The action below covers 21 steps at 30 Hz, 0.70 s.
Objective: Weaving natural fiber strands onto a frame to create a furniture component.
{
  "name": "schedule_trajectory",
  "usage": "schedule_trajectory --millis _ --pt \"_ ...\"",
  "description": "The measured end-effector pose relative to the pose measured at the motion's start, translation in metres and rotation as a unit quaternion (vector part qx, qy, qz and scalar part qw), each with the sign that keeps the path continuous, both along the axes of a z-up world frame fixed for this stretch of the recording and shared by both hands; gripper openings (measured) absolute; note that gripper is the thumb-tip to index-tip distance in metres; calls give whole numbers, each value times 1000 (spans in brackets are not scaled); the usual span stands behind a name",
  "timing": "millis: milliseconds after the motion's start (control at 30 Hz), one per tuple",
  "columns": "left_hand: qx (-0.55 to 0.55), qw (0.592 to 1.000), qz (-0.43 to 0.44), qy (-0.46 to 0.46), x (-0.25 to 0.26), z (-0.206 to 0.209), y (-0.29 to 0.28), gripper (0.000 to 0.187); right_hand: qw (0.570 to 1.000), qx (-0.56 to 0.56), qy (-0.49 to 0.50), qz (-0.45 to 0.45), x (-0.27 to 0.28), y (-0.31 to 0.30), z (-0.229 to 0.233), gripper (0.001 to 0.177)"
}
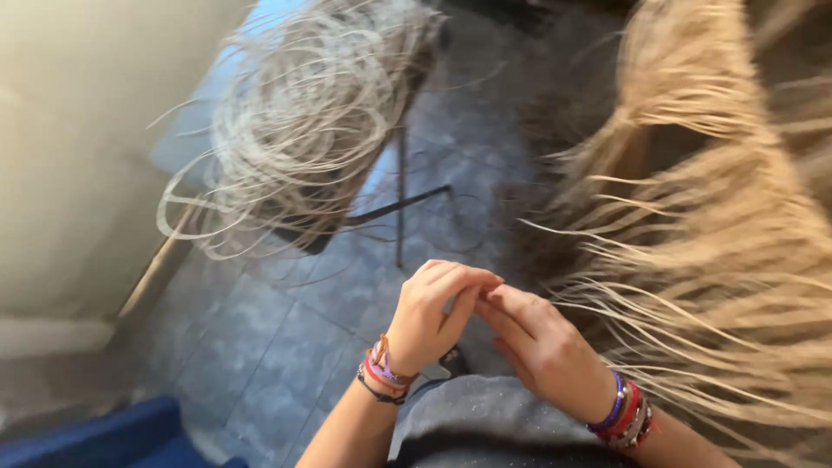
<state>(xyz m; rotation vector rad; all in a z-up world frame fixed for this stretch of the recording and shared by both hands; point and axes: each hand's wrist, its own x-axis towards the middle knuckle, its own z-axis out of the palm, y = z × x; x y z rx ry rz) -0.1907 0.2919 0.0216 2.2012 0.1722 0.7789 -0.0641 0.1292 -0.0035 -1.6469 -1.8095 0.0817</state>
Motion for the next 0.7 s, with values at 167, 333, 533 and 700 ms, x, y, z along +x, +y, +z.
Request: schedule_trajectory --millis 167,333,533,700 --pt "-13 995 94 -18 -36 2 61 19 998 -10 19 57 -12 89 1 47" --pt "-73 983 168 -14 -40 -20 120 21 994 -20 49 92 8 176 -7 46" --pt "-192 953 232 18 -14 -64 203 28 988 -60 61 130 42 298 -33 49" --pt "-360 904 232 -1 30 -99 279 32 977 -191 48 78 88 402 -79 61"
